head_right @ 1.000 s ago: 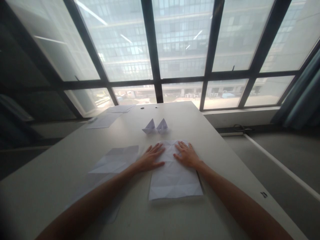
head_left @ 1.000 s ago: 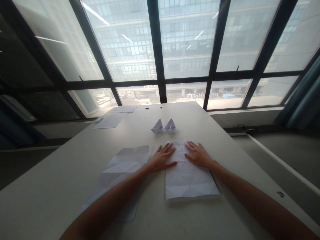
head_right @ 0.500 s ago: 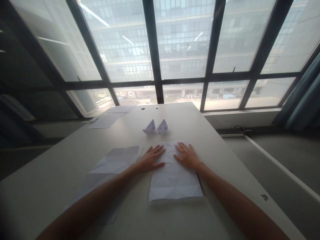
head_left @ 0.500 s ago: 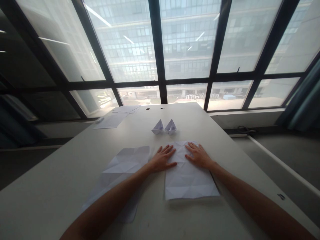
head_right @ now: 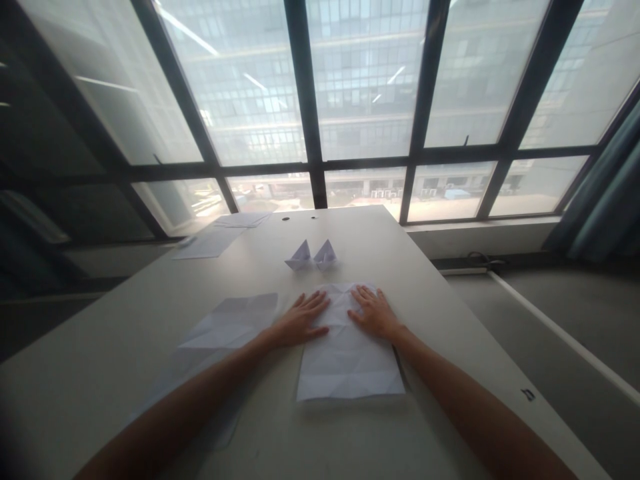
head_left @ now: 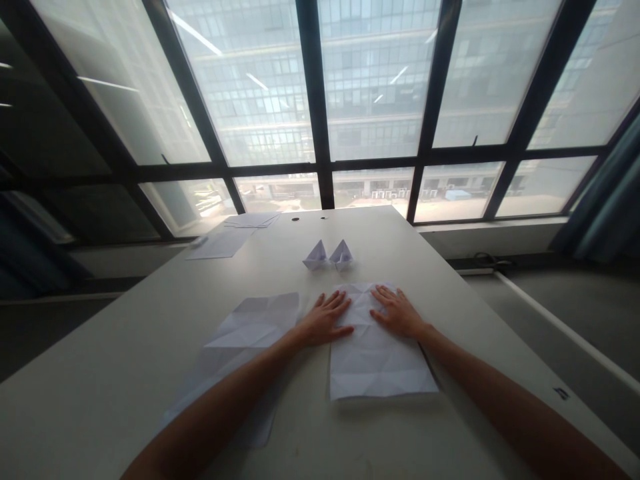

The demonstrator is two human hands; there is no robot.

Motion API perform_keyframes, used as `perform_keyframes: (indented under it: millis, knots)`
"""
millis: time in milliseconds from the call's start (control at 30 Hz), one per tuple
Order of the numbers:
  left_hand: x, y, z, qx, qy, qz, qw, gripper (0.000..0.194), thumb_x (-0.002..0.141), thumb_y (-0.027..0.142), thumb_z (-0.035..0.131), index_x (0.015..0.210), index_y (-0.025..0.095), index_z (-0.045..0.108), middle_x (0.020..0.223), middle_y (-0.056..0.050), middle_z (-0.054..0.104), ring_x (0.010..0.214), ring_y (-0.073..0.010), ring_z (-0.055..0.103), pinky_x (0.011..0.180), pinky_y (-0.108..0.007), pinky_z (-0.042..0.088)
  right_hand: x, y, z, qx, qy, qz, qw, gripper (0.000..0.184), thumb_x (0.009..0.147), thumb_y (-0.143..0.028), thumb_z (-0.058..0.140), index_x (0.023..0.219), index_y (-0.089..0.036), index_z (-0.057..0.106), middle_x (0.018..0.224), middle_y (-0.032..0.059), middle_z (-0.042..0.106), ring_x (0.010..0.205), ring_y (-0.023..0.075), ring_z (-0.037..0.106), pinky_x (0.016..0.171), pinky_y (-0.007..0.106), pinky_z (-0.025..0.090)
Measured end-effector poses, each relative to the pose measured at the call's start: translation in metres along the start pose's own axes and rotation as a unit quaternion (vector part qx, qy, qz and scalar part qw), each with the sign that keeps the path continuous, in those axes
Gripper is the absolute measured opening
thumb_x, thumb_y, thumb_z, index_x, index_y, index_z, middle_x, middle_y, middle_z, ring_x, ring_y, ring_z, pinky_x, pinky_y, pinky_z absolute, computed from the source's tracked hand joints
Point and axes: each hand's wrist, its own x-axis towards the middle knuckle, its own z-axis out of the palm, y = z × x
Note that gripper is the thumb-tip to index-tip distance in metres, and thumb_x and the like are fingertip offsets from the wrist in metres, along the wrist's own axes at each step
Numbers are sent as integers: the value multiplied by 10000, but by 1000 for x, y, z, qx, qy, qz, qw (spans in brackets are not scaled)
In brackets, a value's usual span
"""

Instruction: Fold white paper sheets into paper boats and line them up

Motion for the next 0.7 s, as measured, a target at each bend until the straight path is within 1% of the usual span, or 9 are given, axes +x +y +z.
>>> perform_keyframes:
  millis: [167,300,500,700]
  knots:
    - [1,0,0,-2,1,-2,1000,814,893,723,372,1538,245,238,1602,-102,178,1483,-287,131,1181,-504,88,1,1,0,-1,0,-1,1000,665,949,-543,354,1508,-184,318,1580,114,268,1470,243,183,1173,498,76]
    - [1,-1,1,-7,2,-4,1000,810,889,723,387,1535,254,250,1599,-106,189,1481,-285,142,1182,-499,80,1,1,1,-1,-2,-2,1000,659,950,-545,357,1505,-192,323,1582,114,264,1470,246,180,1172,499,77]
    - [1,-2,1,-9,0,-3,1000,815,889,725,383,1537,252,241,1603,-103,172,1483,-281,134,1182,-499,85,2,2,2,-1,7,-5,1000,653,949,-540,362,1495,-183,339,1577,115,279,1467,240,191,1172,499,90]
    - [1,-1,0,-14,5,-4,1000,813,882,726,399,1531,256,264,1593,-109,210,1478,-286,161,1183,-503,93,2,2,2,-2,3,-3,1000,653,948,-537,365,1496,-185,335,1579,111,274,1468,240,187,1173,501,89]
